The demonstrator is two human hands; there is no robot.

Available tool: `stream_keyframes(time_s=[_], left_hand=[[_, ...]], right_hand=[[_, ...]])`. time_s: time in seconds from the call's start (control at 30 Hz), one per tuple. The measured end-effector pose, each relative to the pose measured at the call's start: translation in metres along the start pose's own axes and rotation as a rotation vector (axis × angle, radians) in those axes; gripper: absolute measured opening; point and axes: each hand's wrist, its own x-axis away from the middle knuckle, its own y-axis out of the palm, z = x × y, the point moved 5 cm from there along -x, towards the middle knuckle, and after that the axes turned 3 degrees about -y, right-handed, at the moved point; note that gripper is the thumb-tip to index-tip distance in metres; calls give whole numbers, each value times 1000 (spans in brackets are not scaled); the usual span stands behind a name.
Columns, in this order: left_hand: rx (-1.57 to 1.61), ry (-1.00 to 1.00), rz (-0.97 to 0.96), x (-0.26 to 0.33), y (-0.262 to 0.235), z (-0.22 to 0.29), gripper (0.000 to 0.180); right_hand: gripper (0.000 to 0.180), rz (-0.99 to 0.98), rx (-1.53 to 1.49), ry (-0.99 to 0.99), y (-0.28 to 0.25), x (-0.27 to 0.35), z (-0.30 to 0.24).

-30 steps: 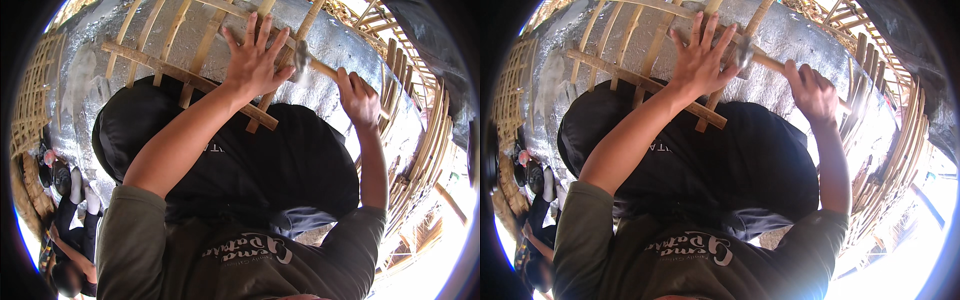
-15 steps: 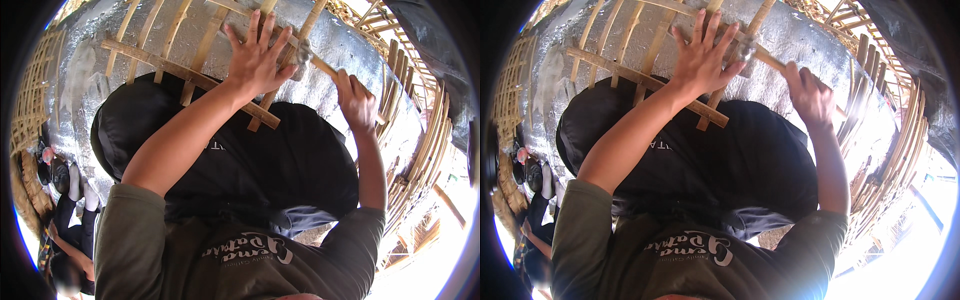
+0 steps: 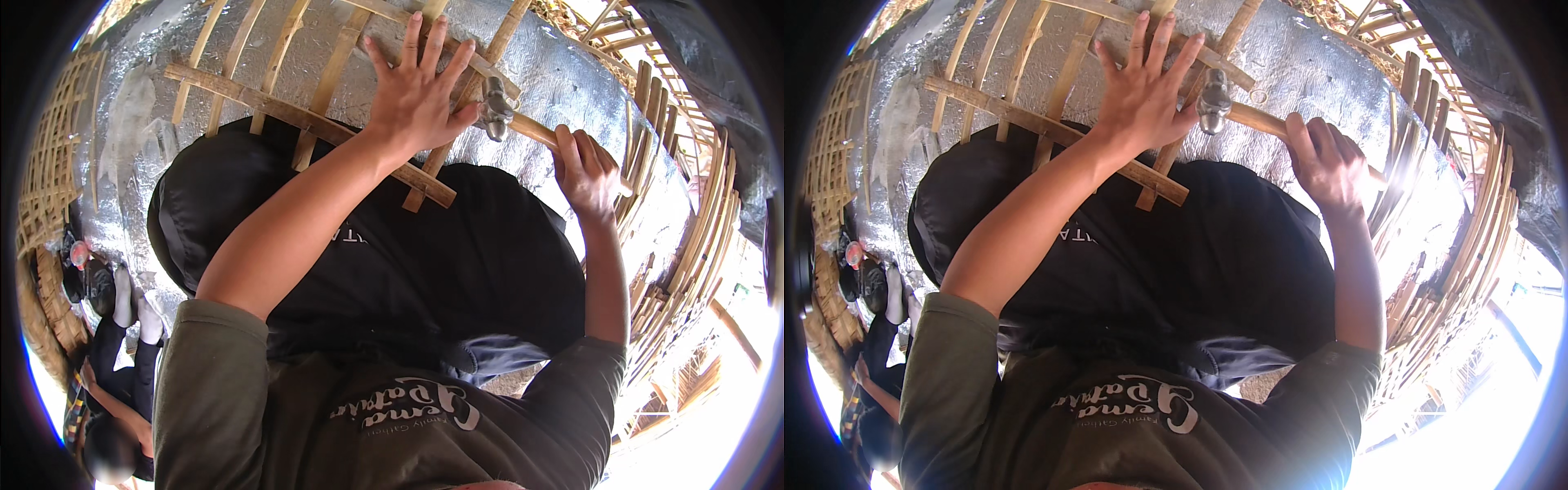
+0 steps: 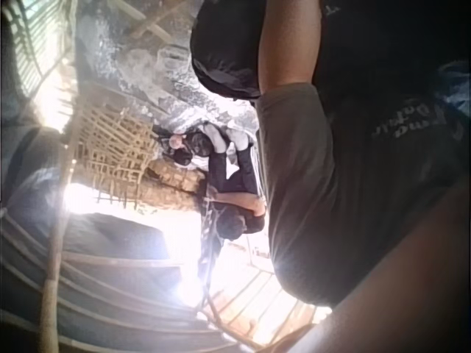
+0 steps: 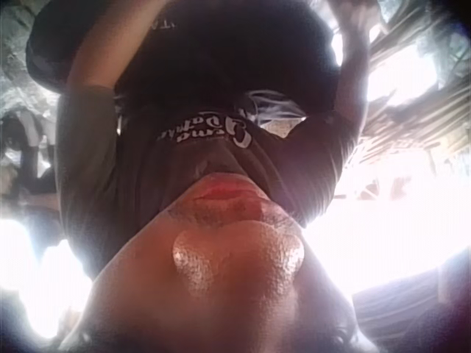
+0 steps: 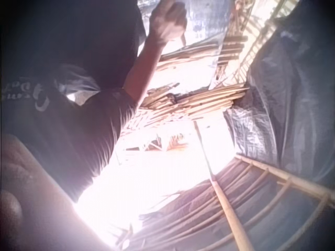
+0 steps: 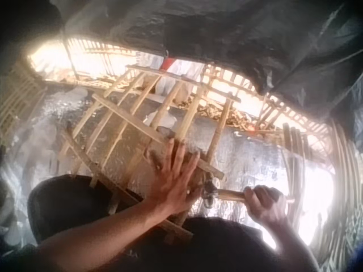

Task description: The person aligns bamboo strips on a wooden frame and secures the intersections using a hammer and small nails to form a grid pattern.

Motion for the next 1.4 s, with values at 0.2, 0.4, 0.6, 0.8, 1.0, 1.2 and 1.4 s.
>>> stream_keyframes(time_s=[0.2, 0.4, 0.6, 0.8, 1.0, 1.2, 1.4], left_hand=[[-1, -2, -32, 0, -2, 1, 76], [72, 12, -12, 0, -1, 0, 85], [22, 4, -62, 0, -5, 1, 79], [24, 14, -54, -2, -6, 0, 79], [32, 3, -100, -1, -8, -1, 82], [166, 8, -21, -3, -9, 0, 85], [127, -9, -55, 2, -6, -1, 79]], right_hand=[[30, 26, -43, -34, -3, -3, -5], [31, 31, -84, -76, -5, -7, -8], [26, -47, -59, -35, -3, -2, -7], [29, 30, -29, -60, -6, -9, -5], [24, -73, 19, 1, 5, -7, -2], [25, -63, 70, 143, 10, -4, 5], [25, -20, -81, 42, 1, 0, -6]])
